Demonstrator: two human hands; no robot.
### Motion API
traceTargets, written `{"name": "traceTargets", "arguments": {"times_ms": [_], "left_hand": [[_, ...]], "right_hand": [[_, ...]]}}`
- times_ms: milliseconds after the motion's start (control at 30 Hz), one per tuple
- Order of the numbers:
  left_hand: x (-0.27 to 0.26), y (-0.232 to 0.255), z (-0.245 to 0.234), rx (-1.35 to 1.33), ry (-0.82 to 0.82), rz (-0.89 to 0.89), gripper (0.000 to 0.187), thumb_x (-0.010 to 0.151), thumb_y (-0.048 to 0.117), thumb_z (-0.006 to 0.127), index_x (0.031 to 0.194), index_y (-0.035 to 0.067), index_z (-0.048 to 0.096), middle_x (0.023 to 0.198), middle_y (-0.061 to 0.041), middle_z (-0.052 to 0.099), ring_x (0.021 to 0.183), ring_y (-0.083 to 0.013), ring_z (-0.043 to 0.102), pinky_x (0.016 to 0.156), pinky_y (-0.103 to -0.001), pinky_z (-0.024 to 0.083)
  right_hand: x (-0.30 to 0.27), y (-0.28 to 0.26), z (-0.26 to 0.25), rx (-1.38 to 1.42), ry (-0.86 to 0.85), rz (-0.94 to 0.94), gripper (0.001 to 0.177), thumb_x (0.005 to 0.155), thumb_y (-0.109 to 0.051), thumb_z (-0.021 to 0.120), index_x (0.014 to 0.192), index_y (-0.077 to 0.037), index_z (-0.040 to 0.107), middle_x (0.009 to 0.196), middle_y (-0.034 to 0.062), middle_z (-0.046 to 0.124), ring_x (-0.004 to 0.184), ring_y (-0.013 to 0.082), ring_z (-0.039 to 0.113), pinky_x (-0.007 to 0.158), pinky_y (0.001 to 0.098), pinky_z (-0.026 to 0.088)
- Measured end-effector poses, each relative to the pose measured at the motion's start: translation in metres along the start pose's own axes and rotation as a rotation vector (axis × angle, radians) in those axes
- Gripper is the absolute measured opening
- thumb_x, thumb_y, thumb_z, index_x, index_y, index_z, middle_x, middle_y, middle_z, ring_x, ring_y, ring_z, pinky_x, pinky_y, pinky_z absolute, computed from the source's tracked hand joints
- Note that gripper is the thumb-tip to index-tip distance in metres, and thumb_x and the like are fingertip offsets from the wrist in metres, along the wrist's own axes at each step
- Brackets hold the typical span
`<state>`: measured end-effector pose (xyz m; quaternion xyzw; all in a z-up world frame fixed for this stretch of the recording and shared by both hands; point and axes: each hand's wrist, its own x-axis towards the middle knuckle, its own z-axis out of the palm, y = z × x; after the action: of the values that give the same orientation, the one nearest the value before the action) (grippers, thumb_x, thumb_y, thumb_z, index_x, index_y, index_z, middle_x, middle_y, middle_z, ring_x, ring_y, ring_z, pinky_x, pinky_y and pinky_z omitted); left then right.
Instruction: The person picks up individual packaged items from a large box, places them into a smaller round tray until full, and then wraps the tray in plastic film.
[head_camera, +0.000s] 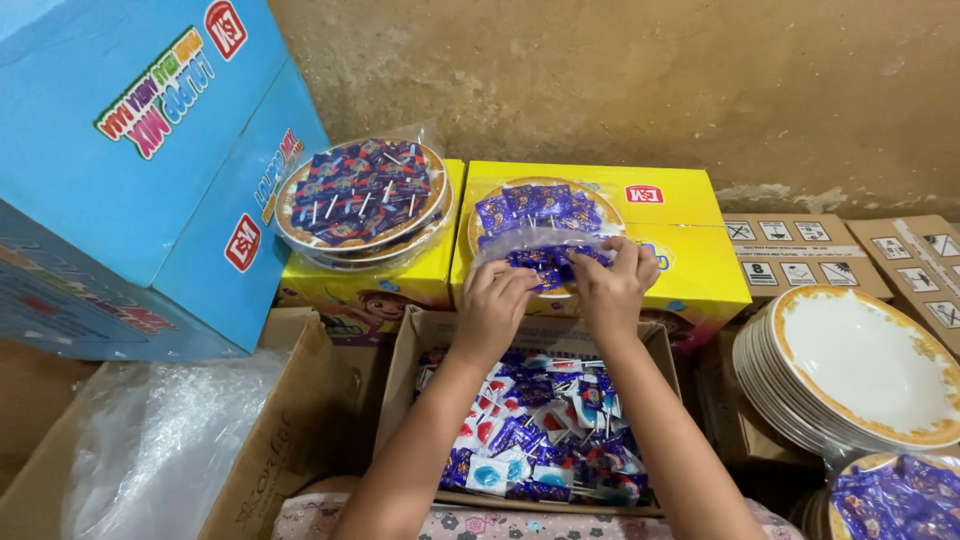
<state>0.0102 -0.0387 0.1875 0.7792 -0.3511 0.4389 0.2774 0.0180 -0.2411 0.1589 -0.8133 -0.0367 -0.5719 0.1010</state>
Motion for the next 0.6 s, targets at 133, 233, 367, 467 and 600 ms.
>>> {"name": "traceTargets", "arguments": {"times_ms": [133,233,367,467,600], "left_hand": [[0.0,-0.001,0.009,0.039,0.0,0.017,0.009,0.091,0.016,0.074,0.098,0.019,0.071,0.103,0.008,0.069,0.104,-0.0194,0.061,0.086,-0.035,0.048],[0.002,-0.001,0.014,0.118,-0.013,0.024,0.007,0.089,0.02,0.075,0.095,0.021,0.072,0.101,0.006,0.065,0.106,-0.0217,0.06,0.089,-0.038,0.048],[0.009,0.0,0.023,0.165,-0.009,0.017,0.007,0.085,0.02,0.078,0.089,0.022,0.074,0.095,0.004,0.06,0.103,-0.0226,0.058,0.09,-0.04,0.045],[0.019,0.006,0.023,0.182,0.005,0.004,0.005,0.085,0.019,0.078,0.085,0.021,0.074,0.085,0.004,0.053,0.093,-0.0202,0.056,0.084,-0.037,0.044],[0.02,0.01,0.033,0.268,-0.019,-0.061,0.007,0.079,0.015,0.08,0.077,0.019,0.076,0.079,0.002,0.042,0.077,-0.0206,0.047,0.069,-0.036,0.038]], "right_hand": [[0.005,-0.006,-0.006,-0.067,-0.023,-0.022,0.007,0.09,-0.026,0.08,0.084,-0.027,0.078,0.122,0.0045,0.056,0.117,0.035,0.045,0.096,0.0456,0.035],[0.004,-0.001,-0.012,-0.055,-0.139,0.06,0.004,0.088,-0.024,0.079,0.092,-0.024,0.08,0.133,0.0066,0.053,0.125,0.037,0.038,0.096,0.047,0.033],[-0.006,0.01,-0.027,0.041,-0.146,0.086,0.008,0.094,-0.022,0.074,0.1,-0.021,0.079,0.131,0.0068,0.049,0.126,0.0351,0.033,0.103,0.0454,0.03],[-0.022,0.023,-0.034,0.076,-0.095,0.064,0.012,0.093,-0.023,0.073,0.104,-0.024,0.078,0.131,0.0064,0.05,0.126,0.0359,0.034,0.108,0.0459,0.03],[-0.044,0.031,-0.047,0.103,-0.074,0.071,0.012,0.093,-0.018,0.072,0.103,-0.024,0.077,0.129,0.006,0.05,0.126,0.0356,0.034,0.111,0.0458,0.029]]}}
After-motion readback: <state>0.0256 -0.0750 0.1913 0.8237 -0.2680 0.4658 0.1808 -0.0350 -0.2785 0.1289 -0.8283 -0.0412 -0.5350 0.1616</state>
